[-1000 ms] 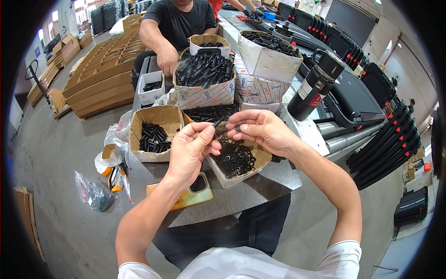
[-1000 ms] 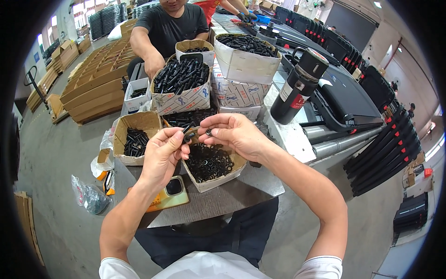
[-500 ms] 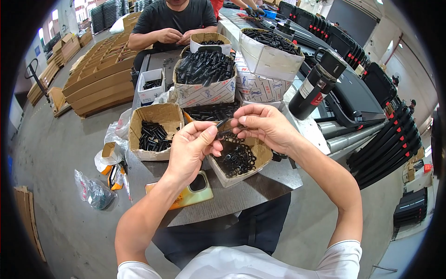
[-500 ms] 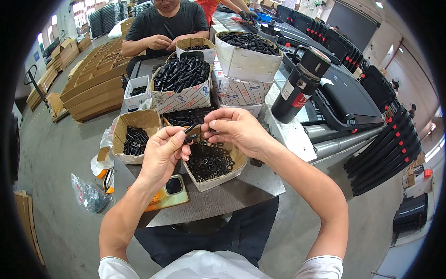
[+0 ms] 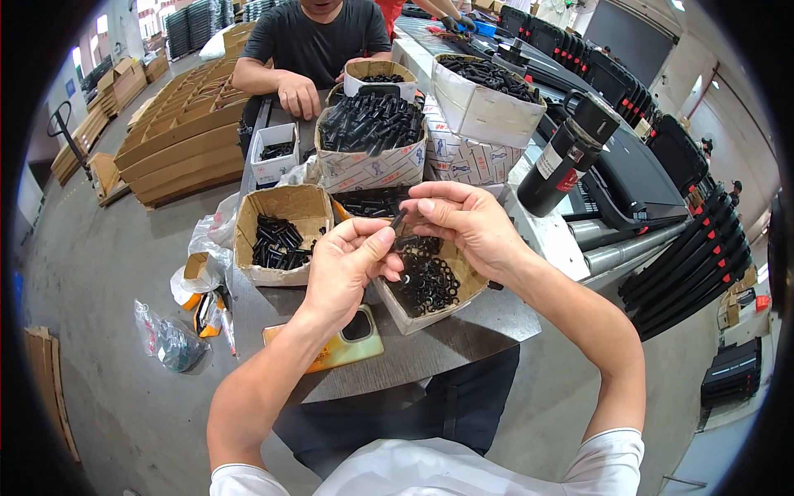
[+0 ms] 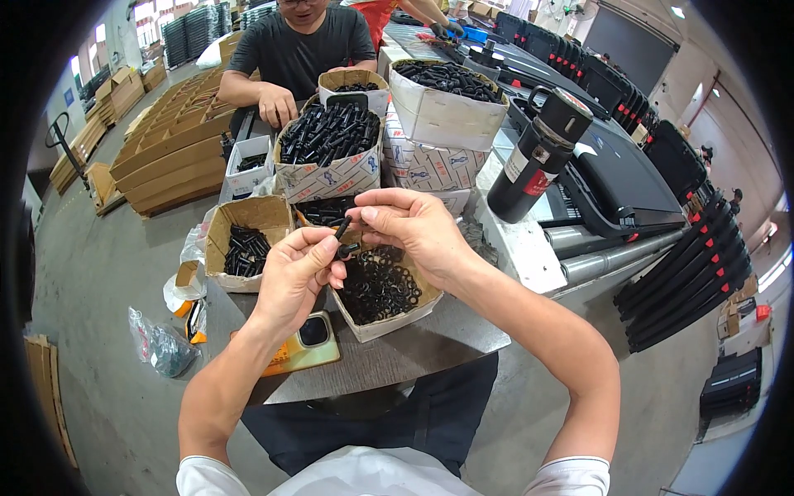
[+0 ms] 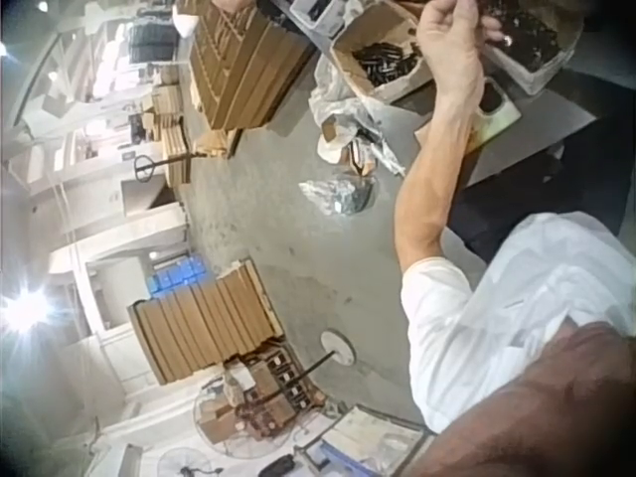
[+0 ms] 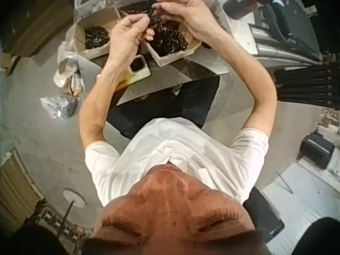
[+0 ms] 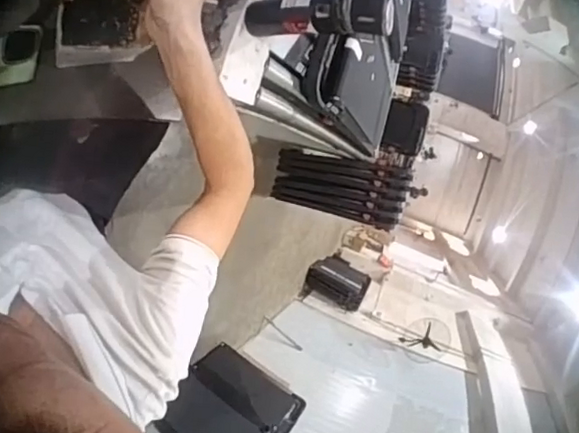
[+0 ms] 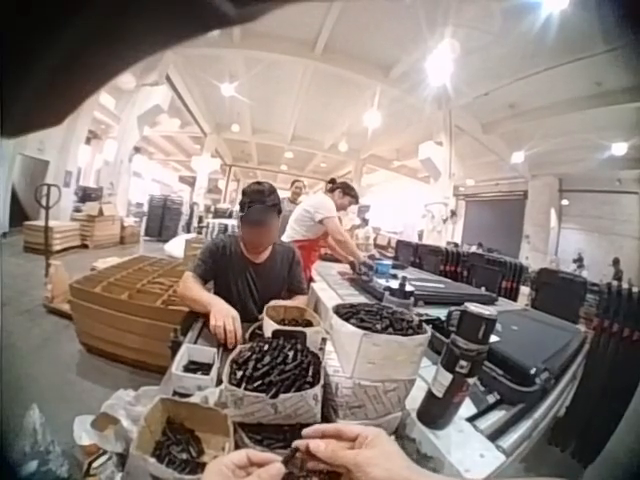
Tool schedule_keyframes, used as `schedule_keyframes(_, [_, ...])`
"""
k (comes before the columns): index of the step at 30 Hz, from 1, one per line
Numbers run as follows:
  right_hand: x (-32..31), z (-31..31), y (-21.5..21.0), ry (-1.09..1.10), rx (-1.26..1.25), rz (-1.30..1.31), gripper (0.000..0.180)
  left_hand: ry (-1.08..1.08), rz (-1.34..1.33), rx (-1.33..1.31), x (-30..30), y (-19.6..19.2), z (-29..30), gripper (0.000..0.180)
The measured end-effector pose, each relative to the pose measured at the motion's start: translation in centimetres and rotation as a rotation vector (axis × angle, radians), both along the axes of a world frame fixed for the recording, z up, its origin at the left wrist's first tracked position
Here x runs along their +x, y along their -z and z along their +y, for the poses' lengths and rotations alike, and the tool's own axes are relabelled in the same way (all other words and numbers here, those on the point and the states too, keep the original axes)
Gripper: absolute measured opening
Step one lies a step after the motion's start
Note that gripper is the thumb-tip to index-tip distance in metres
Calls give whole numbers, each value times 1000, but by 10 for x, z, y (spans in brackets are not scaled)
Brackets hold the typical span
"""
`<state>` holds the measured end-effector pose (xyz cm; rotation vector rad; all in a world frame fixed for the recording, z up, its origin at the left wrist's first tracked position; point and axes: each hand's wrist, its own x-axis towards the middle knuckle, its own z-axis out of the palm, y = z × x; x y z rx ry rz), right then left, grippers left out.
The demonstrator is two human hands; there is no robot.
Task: Assembling small black plastic components by hand.
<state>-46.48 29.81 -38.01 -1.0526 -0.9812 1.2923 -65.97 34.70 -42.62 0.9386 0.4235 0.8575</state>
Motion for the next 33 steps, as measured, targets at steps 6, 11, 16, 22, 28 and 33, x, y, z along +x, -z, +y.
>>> schedule_keyframes(6, [-5, 2, 0, -26, 23, 48, 27, 31, -26, 12, 1, 2, 2, 19])
schedule_keyframes(11, [-8, 9, 0, -68, 51, 43, 25, 24, -80, 6, 2, 0, 1, 17])
schedule_keyframes(16, [-10, 5, -3, -54, 206, -292, 22, 30, -156, -74, 0, 3, 5, 17])
schedule_keyframes(22, [3, 8, -3, -21, 441, -705, 17, 37, -245, -139, -6, 5, 9, 20])
schedule_keyframes(28, [16, 1, 8, -555, 351, -1492, 14, 17, -178, -30, -4, 7, 11, 22])
schedule_keyframes(33, [15, 6, 21, -616, 309, -1498, 13, 55, -239, -78, -4, 7, 13, 22])
